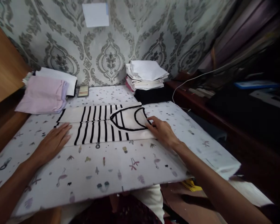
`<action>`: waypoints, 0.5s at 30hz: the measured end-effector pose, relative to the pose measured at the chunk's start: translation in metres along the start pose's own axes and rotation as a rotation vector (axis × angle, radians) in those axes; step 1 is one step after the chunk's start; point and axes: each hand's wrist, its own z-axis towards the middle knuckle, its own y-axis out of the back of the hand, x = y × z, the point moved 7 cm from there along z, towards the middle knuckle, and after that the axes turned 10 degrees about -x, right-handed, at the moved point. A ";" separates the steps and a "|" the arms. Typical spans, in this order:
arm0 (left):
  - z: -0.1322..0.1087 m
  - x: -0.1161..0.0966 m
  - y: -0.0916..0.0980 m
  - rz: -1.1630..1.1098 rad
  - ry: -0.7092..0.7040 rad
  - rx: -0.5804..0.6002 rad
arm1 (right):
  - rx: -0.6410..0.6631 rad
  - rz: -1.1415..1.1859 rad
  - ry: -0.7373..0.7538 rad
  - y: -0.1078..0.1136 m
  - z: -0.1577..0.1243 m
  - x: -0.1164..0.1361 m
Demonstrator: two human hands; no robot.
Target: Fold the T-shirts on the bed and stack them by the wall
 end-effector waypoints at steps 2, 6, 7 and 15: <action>0.000 0.001 0.000 0.004 -0.005 0.003 | -0.055 0.000 -0.037 0.000 -0.003 -0.006; 0.001 -0.002 0.000 0.008 -0.006 0.025 | -0.142 0.048 -0.108 0.003 -0.006 -0.010; 0.002 -0.003 0.000 0.013 -0.003 0.035 | -0.148 0.085 -0.121 0.004 -0.007 -0.011; 0.002 -0.008 0.005 0.033 0.009 0.026 | -0.102 0.442 -0.184 0.016 -0.027 -0.021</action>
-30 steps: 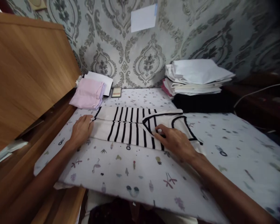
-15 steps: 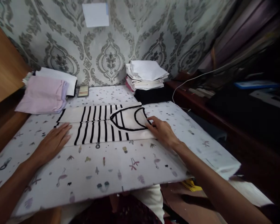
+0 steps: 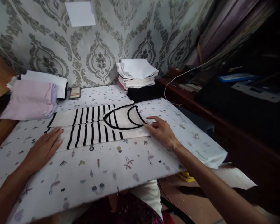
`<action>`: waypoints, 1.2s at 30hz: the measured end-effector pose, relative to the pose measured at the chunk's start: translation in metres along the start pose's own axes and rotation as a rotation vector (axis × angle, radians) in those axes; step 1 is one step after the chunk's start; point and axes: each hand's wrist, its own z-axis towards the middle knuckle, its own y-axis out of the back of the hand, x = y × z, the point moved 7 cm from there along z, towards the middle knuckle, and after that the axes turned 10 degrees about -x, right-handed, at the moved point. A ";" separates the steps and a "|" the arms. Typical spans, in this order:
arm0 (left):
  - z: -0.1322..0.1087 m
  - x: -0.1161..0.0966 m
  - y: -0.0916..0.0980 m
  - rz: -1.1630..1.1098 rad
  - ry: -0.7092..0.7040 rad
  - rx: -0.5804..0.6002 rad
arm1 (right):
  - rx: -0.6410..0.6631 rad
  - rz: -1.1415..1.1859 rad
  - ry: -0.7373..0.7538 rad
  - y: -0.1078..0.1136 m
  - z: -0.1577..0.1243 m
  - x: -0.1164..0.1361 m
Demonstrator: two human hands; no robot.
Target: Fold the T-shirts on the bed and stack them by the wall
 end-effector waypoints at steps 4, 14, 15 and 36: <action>0.001 0.002 -0.001 -0.003 -0.004 -0.006 | 0.016 0.022 -0.056 0.002 -0.007 -0.011; 0.002 -0.001 0.000 0.013 0.001 0.028 | -0.023 -0.067 0.054 0.004 -0.017 -0.005; 0.002 -0.001 0.000 0.012 -0.001 0.030 | -0.023 -0.060 0.054 0.003 -0.018 -0.005; -0.002 0.011 -0.011 0.088 -0.067 0.012 | 0.245 -0.587 0.802 -0.084 -0.030 0.047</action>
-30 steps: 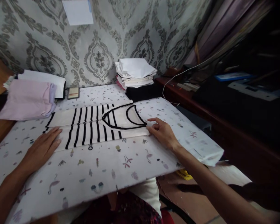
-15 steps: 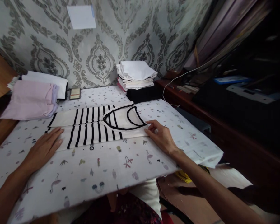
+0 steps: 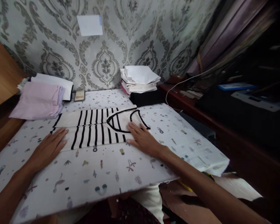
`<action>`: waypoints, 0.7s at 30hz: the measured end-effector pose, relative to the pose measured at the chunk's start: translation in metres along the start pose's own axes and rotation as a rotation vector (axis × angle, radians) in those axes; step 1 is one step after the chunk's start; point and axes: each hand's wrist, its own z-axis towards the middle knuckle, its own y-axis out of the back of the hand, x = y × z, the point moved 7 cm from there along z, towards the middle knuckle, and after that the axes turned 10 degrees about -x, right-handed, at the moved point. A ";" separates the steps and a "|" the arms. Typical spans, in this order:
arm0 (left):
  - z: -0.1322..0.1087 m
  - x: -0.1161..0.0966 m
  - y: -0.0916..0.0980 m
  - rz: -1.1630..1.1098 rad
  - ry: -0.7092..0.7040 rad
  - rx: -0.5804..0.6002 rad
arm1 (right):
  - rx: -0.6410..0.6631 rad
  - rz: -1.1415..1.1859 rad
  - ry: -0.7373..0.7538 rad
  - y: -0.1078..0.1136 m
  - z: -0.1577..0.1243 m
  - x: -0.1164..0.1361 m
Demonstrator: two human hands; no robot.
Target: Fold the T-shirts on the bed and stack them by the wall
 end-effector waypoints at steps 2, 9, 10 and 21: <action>-0.001 -0.001 0.000 0.019 0.002 0.029 | 0.053 -0.020 -0.012 -0.011 -0.001 -0.006; -0.001 -0.006 0.005 0.016 0.028 0.090 | 0.041 -0.059 -0.007 -0.020 -0.004 -0.016; -0.002 -0.007 0.006 0.010 0.031 0.088 | 0.039 -0.061 -0.004 -0.021 -0.004 -0.016; -0.003 0.031 0.013 -0.116 0.295 0.076 | 0.023 -0.058 0.004 -0.028 -0.006 -0.021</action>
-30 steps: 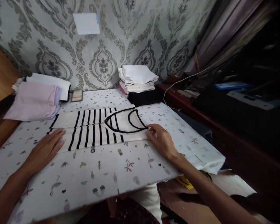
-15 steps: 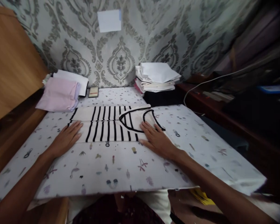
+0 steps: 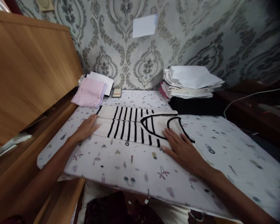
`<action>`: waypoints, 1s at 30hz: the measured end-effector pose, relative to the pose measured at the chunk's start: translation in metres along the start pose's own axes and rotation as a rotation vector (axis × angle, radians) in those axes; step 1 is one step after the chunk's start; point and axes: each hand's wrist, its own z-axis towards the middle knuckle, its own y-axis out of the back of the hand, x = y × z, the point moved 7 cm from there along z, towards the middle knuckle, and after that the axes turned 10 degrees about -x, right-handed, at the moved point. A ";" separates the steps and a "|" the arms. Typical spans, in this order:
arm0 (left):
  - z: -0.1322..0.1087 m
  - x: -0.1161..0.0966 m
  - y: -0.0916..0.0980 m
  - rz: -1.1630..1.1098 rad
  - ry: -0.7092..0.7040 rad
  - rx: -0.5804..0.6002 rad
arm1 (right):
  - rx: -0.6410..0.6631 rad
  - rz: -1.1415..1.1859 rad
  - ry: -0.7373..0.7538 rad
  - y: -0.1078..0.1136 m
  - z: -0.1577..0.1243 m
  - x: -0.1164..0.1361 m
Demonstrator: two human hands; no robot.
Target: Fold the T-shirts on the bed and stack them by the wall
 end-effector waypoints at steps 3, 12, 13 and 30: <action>0.018 0.010 0.010 -0.029 0.016 -0.033 | 0.024 0.049 -0.046 0.008 0.009 0.004; 0.059 -0.055 -0.012 0.073 -0.169 0.081 | 0.130 0.237 0.065 0.010 0.105 0.099; 0.059 -0.057 -0.018 0.088 -0.176 0.091 | 0.152 0.236 0.060 0.003 0.111 0.101; 0.120 -0.182 -0.010 -0.300 -0.418 0.006 | -0.182 0.260 -0.573 0.075 -0.010 -0.029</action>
